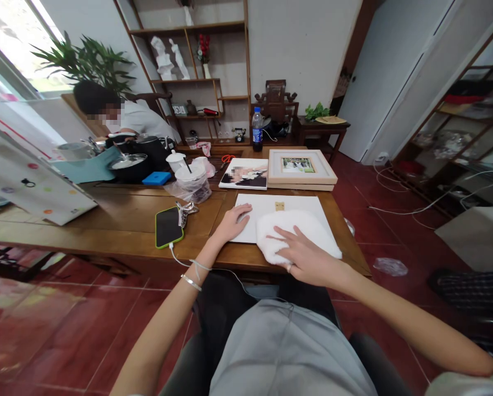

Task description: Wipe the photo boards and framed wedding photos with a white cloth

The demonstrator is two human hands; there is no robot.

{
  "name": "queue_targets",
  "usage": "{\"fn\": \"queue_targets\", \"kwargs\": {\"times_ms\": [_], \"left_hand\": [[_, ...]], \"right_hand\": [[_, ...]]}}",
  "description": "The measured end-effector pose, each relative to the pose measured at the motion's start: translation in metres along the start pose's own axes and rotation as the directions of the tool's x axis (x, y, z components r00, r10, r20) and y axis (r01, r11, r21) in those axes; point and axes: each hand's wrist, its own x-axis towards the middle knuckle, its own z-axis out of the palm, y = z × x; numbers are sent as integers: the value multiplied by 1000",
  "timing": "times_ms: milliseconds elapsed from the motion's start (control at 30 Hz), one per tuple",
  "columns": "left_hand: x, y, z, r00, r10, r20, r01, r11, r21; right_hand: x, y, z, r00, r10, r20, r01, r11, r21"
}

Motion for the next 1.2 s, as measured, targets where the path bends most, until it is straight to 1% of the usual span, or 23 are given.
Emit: {"fn": "queue_targets", "kwargs": {"times_ms": [67,167,333,433,533,600,667,733,800,900,1000,1067,1133,1200], "left_hand": [[0,0,0,1000,0,-4,0,1000,1],[0,0,0,1000,-2,-4,2,1000,4],[0,-1,0,1000,-14,8,14,1000,10],[0,-1,-1,1000,-23,18,22,1000,17],[1,0,-1,999,-25,21,24,999,24],[1,0,-1,1000,-23,18,23,999,24],[0,0,-1,1000,-23,13,23,1000,21],[0,0,-1,1000,-22,10,22,1000,19],[0,-1,0,1000,-19,10,19,1000,21],[0,0,-1,1000,-20,6,20,999,26],[0,0,-1,1000,-14,7,14,1000,15],[0,1,-1,1000,-8,5,8,1000,0],[0,1,-1,1000,-7,1,7,1000,-11],[0,1,-1,1000,-6,-1,6,1000,-15]], "right_hand": [[-4,-3,-1,1000,-6,10,6,1000,17],[5,9,-1,1000,7,12,-8,999,43],[45,49,1,996,86,-38,-84,995,49],[72,69,2,985,159,-65,-156,986,51],[93,80,2,959,265,-99,-261,964,53],[101,81,4,946,304,-112,-302,953,27],[103,77,6,950,292,-110,-296,955,-21],[98,67,8,963,255,-91,-262,962,-76],[88,53,9,975,211,-66,-218,969,-113],[66,24,7,992,125,-24,-127,982,-136],[40,-5,-1,999,42,34,-38,994,-107],[26,-19,-8,997,-3,83,8,998,-63],[17,-25,-14,991,-38,129,41,999,-17],[15,-23,-18,988,-48,149,46,999,20]]}}
